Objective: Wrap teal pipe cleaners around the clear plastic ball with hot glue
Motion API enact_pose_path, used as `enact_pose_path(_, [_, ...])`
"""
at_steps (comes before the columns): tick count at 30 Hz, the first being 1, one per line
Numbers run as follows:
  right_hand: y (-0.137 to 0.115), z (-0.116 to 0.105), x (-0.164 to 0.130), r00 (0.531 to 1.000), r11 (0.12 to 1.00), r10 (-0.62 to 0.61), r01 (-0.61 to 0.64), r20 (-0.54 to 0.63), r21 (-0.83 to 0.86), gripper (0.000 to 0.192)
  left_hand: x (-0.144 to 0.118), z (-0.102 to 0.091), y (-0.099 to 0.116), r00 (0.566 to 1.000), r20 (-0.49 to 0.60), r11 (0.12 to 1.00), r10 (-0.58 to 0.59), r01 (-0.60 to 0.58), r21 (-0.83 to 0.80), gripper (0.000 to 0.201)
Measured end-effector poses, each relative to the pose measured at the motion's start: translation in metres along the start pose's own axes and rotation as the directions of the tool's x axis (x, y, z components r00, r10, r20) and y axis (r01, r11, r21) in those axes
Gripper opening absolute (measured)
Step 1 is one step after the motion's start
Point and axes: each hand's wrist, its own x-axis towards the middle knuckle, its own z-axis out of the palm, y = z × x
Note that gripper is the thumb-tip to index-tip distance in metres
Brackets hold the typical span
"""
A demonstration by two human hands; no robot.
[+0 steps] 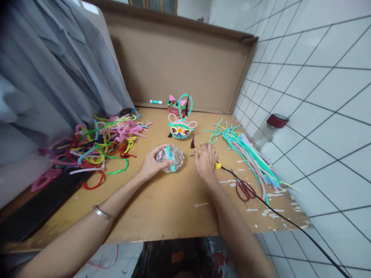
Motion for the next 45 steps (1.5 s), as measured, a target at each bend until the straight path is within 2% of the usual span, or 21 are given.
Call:
enact_pose_path(2, [0.011,-0.004,0.003,0.989,0.974,0.088,-0.06,0.12,-0.216,0.045,0.0,0.0,-0.002,1.0,-0.025,1.0,-0.004,0.004,0.016,0.068])
enact_pose_path(4, [0.021,-0.008,0.004,0.965,0.93,0.175,-0.097,0.196,-0.355,0.057,0.001,-0.001,-0.004,0.999,-0.049,0.999,-0.011,0.013,0.032,0.067])
enact_pose_path(6, [0.031,-0.01,0.002,0.94,0.899,0.239,-0.12,0.242,-0.421,0.061,0.002,-0.001,-0.007,0.998,-0.064,1.0,-0.02,0.021,0.01,0.068])
enact_pose_path(8, [0.038,-0.009,0.0,0.935,0.891,0.247,-0.116,0.255,-0.438,0.061,0.003,-0.001,-0.009,0.998,-0.058,0.999,-0.034,0.034,-0.006,0.068])
enact_pose_path(11, [0.042,-0.006,-0.001,0.943,0.899,0.226,-0.105,0.244,-0.425,0.059,0.007,0.001,-0.008,0.996,-0.082,1.0,-0.03,0.029,-0.01,0.066])
enact_pose_path(18, [0.043,-0.009,0.001,0.933,0.916,0.257,-0.152,0.251,-0.371,0.046,0.015,0.012,-0.001,0.998,-0.054,0.999,-0.021,0.019,-0.051,0.066])
enact_pose_path(22, [0.045,-0.014,0.004,0.921,0.927,0.338,-0.289,0.193,-0.24,0.048,0.009,0.013,-0.005,0.998,-0.047,0.995,-0.049,0.045,-0.084,0.069])
enact_pose_path(24, [0.044,-0.016,0.008,0.911,0.915,0.393,-0.373,0.129,-0.152,0.051,0.007,0.01,-0.007,0.999,-0.042,0.997,-0.031,0.027,-0.077,0.07])
enact_pose_path(26, [0.042,-0.017,0.015,0.914,0.915,0.402,-0.397,0.06,-0.076,0.049,0.006,0.007,-0.007,0.998,-0.053,0.998,-0.018,0.014,-0.066,0.069])
enact_pose_path(28, [0.041,-0.019,0.022,0.932,0.933,0.358,-0.356,0.052,-0.045,0.046,0.006,0.004,-0.006,0.999,-0.049,0.999,-0.021,0.019,-0.033,0.066])
enact_pose_path(31, [0.047,-0.021,0.025,0.945,0.953,0.301,-0.292,0.129,-0.08,0.047,0.007,0.002,-0.004,0.999,-0.042,1.0,-0.013,0.013,-0.005,0.064])
enact_pose_path(36, [0.07,-0.02,0.008,0.898,0.913,0.38,-0.327,0.22,-0.243,0.046,0.007,0.002,-0.004,0.999,-0.03,0.999,0.036,-0.036,0.02,0.063])
enact_pose_path(39, [0.074,-0.021,-0.004,0.919,0.907,0.32,-0.228,0.229,-0.353,0.044,0.005,0.004,-0.005,0.998,-0.017,0.998,0.061,-0.06,0.034,0.062])
enact_pose_path(42, [0.068,-0.026,-0.011,0.942,0.892,0.243,-0.124,0.23,-0.436,0.048,0.003,0.005,-0.006,0.998,-0.024,0.997,0.065,-0.064,0.033,0.062])
enact_pose_path(45, [0.061,-0.035,-0.009,0.972,0.892,0.174,-0.087,0.16,-0.443,0.05,0.003,0.006,-0.007,0.997,-0.023,0.996,0.076,-0.075,0.039,0.061])
